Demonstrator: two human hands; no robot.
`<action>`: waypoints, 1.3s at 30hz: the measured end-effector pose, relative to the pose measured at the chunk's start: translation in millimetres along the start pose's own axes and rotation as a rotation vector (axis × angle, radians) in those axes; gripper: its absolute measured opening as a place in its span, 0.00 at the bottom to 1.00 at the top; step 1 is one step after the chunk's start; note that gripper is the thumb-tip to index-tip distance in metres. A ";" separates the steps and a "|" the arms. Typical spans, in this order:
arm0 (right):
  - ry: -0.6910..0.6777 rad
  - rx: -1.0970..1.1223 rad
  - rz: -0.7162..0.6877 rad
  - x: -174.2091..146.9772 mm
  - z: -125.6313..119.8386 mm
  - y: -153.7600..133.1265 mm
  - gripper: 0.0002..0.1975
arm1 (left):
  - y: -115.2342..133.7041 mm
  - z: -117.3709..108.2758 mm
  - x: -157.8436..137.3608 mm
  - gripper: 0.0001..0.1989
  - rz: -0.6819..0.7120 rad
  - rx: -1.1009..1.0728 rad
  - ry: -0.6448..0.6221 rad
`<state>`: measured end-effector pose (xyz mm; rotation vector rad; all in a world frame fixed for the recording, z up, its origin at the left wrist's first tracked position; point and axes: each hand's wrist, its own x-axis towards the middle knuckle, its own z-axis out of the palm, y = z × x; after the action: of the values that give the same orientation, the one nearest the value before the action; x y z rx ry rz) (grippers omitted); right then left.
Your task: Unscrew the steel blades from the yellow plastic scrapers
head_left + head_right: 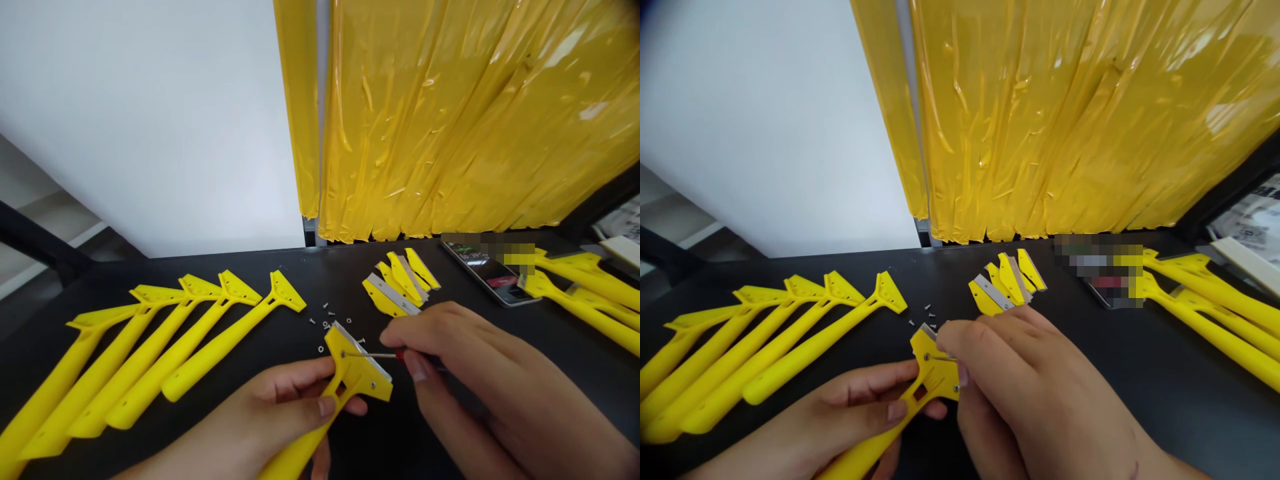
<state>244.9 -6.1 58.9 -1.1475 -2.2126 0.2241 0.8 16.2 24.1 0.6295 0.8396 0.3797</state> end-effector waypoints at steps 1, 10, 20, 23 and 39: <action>0.016 0.005 -0.003 -0.7 0.4 -0.7 0.17 | 0.3 0.5 -0.3 0.15 -0.002 0.000 0.002; -0.021 0.066 -0.029 -0.5 -0.2 1.7 0.16 | 2.3 0.8 -0.4 0.14 -0.031 -0.014 0.001; 0.014 0.055 0.069 0.2 0.1 -0.7 0.11 | 2.6 0.2 -2.1 0.14 -0.017 0.007 -0.013; 0.022 0.063 0.094 1.3 -0.9 -2.3 0.12 | 2.5 1.0 -1.6 0.17 -0.021 0.024 0.001; -0.288 0.591 0.571 5.5 14.8 8.8 0.11 | -8.5 -21.8 -21.7 0.28 0.742 1.438 0.450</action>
<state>239.7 5.5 46.1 -1.4163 -1.7799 1.2541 -29.0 5.9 19.9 2.2890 1.2378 0.5617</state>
